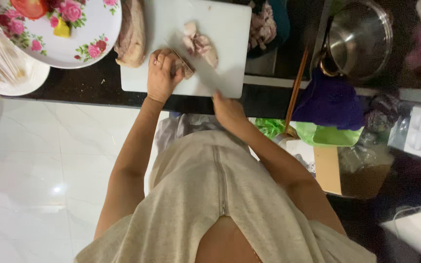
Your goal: The person slices meat into pieces on a cutting board using a knife, places the sliced meat into a bowl, and then transfers pieces of chopped cabbage from a colander into a pot of boiling water.
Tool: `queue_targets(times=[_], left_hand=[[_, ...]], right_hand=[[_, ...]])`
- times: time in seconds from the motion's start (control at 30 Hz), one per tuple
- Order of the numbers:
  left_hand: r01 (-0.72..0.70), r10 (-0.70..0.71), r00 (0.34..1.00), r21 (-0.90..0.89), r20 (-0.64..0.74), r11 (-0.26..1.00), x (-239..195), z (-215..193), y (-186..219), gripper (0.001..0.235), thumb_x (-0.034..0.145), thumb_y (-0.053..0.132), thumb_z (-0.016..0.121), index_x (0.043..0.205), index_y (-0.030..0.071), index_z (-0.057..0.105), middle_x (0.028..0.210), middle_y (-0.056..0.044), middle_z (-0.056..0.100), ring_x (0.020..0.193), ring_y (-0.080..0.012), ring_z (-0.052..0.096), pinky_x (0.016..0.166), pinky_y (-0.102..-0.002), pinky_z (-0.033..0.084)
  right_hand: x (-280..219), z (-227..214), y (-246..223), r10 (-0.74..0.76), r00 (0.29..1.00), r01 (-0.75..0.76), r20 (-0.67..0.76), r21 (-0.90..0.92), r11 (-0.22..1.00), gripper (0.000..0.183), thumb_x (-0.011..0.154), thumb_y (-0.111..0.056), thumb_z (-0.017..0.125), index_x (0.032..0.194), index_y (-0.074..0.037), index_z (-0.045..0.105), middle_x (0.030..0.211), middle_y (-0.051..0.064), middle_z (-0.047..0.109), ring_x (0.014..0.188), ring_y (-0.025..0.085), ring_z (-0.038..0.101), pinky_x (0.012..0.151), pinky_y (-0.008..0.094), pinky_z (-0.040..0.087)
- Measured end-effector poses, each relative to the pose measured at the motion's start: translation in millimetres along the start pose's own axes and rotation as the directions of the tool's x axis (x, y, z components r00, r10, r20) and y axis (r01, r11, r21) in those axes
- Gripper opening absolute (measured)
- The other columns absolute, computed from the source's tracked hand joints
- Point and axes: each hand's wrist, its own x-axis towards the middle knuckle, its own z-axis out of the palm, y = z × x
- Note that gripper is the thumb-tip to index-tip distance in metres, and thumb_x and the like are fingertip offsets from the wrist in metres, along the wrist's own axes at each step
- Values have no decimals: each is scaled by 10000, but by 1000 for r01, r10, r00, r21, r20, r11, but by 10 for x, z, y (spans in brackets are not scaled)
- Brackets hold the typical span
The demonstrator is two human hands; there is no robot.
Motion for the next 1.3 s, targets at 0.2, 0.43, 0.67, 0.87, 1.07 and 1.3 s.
queue_targets(times=[0.2, 0.43, 0.67, 0.87, 1.07, 1.3], left_hand=[[-31, 31, 1000, 14, 1, 999, -19, 45, -103, 393, 836, 97, 763, 1175, 19, 580, 1235, -177, 574, 1175, -424, 529, 1051, -503, 464], [-1, -1, 999, -62, -42, 998, -116, 75, -69, 363, 894, 90, 767, 1166, -19, 551, 1202, -213, 554, 1143, -431, 532, 1020, -523, 464], [35, -36, 999, -160, -7, 987, -61, -178, 54, 449, 823, 134, 809, 1195, 30, 580, 1291, -253, 512, 1155, -456, 504, 973, -519, 456], [29, -27, 999, -57, 26, 998, -110, -156, -23, 421, 856, 103, 774, 1237, 75, 597, 1312, -164, 557, 1213, -418, 515, 1066, -512, 455], [2, -1, 1000, -50, 24, 999, -131, -119, -85, 454, 825, 93, 750, 1253, 70, 602, 1314, -166, 581, 1231, -429, 505, 1073, -510, 447], [-45, 48, 998, -55, 41, 997, -123, -93, -139, 468, 824, 111, 747, 1255, 38, 580, 1331, -177, 564, 1257, -430, 500, 1100, -513, 436]], right_hand=[[529, -110, -172, 39, 997, -46, 64, 107, 993, 148, 1012, -133, 501, 1088, -7, 512, 819, 274, 690, 788, 500, 689, 700, 620, 527], [332, -178, 5, -51, 996, 65, -75, 195, 979, 220, 949, -102, 531, 1120, 36, 524, 794, 282, 672, 715, 496, 670, 594, 588, 521], [-113, -541, -8, 19, 994, -9, -105, 92, 996, 258, 1009, -196, 581, 1090, 47, 553, 701, 249, 673, 648, 452, 685, 555, 535, 540], [-399, -561, -391, -28, 992, 33, -122, 43, 999, 234, 1031, -163, 540, 1105, 58, 565, 661, 212, 683, 585, 397, 701, 509, 494, 548], [-392, -506, -410, 10, 1000, -10, -19, -14, 1000, 243, 1035, -162, 501, 1110, 66, 541, 671, 207, 693, 595, 396, 706, 511, 509, 549], [428, -179, -354, -43, 996, 50, -82, 81, 995, 207, 1007, -132, 535, 1127, 37, 543, 796, 270, 701, 738, 474, 695, 644, 581, 541]])
